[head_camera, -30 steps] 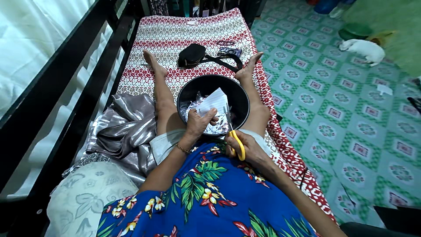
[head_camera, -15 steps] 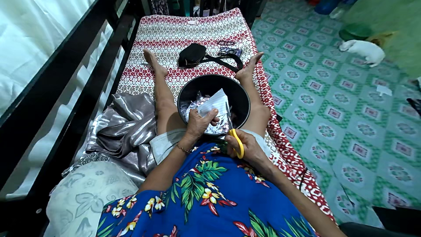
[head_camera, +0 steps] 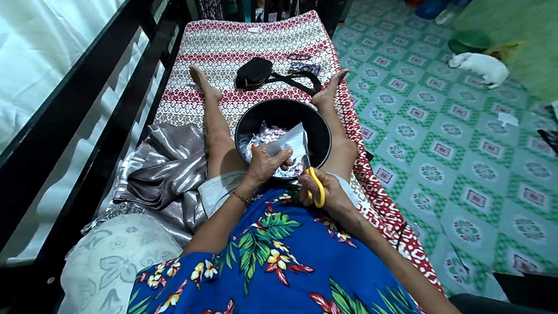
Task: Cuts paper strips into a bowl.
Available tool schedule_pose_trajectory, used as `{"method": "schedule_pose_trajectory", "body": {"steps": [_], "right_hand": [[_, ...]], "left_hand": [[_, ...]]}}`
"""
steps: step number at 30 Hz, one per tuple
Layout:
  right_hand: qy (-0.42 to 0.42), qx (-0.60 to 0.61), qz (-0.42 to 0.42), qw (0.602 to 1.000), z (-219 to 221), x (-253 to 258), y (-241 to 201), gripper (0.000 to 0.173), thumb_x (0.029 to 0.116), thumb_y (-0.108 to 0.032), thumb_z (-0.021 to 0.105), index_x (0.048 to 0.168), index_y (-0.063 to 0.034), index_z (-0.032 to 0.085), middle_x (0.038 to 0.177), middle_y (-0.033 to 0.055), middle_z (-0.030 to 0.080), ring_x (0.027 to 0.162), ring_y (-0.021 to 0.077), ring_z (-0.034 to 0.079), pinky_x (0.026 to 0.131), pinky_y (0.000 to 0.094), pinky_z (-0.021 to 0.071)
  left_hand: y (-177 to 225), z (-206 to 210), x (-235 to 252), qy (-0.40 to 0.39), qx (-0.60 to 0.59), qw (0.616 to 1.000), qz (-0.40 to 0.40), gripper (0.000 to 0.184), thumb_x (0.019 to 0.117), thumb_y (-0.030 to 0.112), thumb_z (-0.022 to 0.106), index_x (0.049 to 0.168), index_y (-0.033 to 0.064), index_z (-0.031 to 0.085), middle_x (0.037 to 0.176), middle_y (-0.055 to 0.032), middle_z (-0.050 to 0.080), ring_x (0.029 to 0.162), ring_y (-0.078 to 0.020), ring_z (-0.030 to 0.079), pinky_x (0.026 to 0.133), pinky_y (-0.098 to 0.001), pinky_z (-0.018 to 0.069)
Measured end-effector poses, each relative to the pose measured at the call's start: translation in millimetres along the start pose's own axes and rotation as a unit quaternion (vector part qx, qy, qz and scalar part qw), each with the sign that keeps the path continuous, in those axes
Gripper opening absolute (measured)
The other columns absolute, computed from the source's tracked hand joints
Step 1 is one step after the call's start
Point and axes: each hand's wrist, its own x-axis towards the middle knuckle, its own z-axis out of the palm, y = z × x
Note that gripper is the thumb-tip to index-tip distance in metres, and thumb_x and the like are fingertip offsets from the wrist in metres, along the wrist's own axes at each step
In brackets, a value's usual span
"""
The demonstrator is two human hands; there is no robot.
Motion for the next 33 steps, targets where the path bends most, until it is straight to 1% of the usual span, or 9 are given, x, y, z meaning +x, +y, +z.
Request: {"method": "schedule_pose_trajectory", "body": {"steps": [2,5,10,14,18,24,27,30,33], "right_hand": [[-0.003,0.002,0.002,1.0,0,0,-1,0.017,0.106,-0.016,0.048,0.097,-0.006,0.059,0.064,-0.0073,0.064,0.055,-0.0004,0.061,0.057,0.0159,0.0528],[0.003,0.001,-0.01,1.0,-1,1,2,0.018,0.1056,-0.017,0.05,0.094,-0.0069,0.059,0.061,-0.0078,0.063,0.053,-0.0009,0.06,0.055,0.0152,0.0517],[0.008,0.01,-0.022,1.0,-1,1,4,0.018,0.1044,-0.016,0.051,0.09,-0.0083,0.058,0.059,-0.0085,0.063,0.051,-0.0011,0.059,0.052,0.0145,0.051],[0.005,0.014,-0.003,1.0,-1,0,0,0.021,0.107,-0.017,0.047,0.096,-0.0055,0.059,0.064,-0.0067,0.064,0.055,0.0003,0.062,0.057,0.0163,0.0532],[0.009,0.042,-0.008,0.999,-2,1,3,0.02,0.1056,-0.015,0.048,0.09,-0.0081,0.059,0.059,-0.0077,0.063,0.05,-0.0005,0.059,0.053,0.0149,0.0507],[0.005,0.085,-0.014,0.996,-3,1,6,0.021,0.1036,-0.011,0.05,0.085,-0.0098,0.059,0.056,-0.0084,0.062,0.047,-0.0008,0.057,0.049,0.0137,0.0495],[0.012,0.101,-0.01,0.995,-3,1,6,0.021,0.1028,-0.01,0.051,0.084,-0.0106,0.06,0.056,-0.0083,0.062,0.046,-0.0008,0.057,0.048,0.0134,0.0491],[0.017,0.093,-0.018,0.995,-2,2,7,0.02,0.1034,-0.012,0.05,0.087,-0.0096,0.06,0.057,-0.0075,0.063,0.048,0.0004,0.059,0.05,0.0144,0.0509],[-0.015,0.015,-0.005,1.0,-4,-2,4,0.019,0.1054,-0.017,0.046,0.097,-0.0047,0.059,0.064,-0.0077,0.064,0.056,0.0005,0.062,0.059,0.0173,0.0547]], "left_hand": [[1,4,5,0.016,-0.02,1.0,-0.004,0.01,0.0939,-0.005,0.063,0.088,0.0025,0.066,0.065,0.0032,0.069,0.055,-0.0025,0.065,0.057,-0.019,0.0572],[1,5,6,0.016,-0.022,1.0,-0.008,0.01,0.0936,-0.006,0.062,0.088,0.001,0.066,0.065,0.0035,0.069,0.056,-0.0022,0.064,0.058,-0.0189,0.0572],[2,5,6,0.015,-0.015,1.0,-0.012,0.009,0.0941,-0.005,0.061,0.09,0.0003,0.066,0.065,0.0037,0.068,0.056,-0.0022,0.064,0.058,-0.0189,0.0568],[1,-3,-3,-0.047,0.011,0.999,-0.006,0.005,0.0981,0.004,0.062,0.096,0.0036,0.066,0.068,0.0023,0.068,0.057,-0.0025,0.064,0.057,-0.0177,0.0549],[0,4,5,-0.007,-0.021,1.0,-0.013,0.006,0.093,-0.006,0.062,0.093,-0.0018,0.066,0.065,0.0025,0.068,0.055,-0.0027,0.064,0.058,-0.0194,0.0569],[0,-1,0,-0.027,0.001,1.0,-0.004,0.004,0.0953,0.001,0.063,0.094,0.0029,0.067,0.065,0.0035,0.067,0.055,-0.0012,0.062,0.058,-0.0171,0.0543],[-1,4,5,0.001,-0.019,1.0,-0.006,0.007,0.0912,-0.006,0.064,0.09,0.0,0.067,0.064,0.0036,0.068,0.055,-0.002,0.063,0.059,-0.0189,0.0565],[2,6,6,0.017,-0.024,0.999,-0.024,0.007,0.0908,-0.007,0.065,0.092,-0.0003,0.066,0.064,0.0029,0.068,0.054,-0.0026,0.063,0.059,-0.0192,0.0569],[6,8,6,0.055,-0.047,0.997,-0.036,0.01,0.0906,-0.008,0.064,0.09,0.0019,0.065,0.062,0.0032,0.067,0.053,-0.0031,0.063,0.058,-0.0197,0.057]]}}
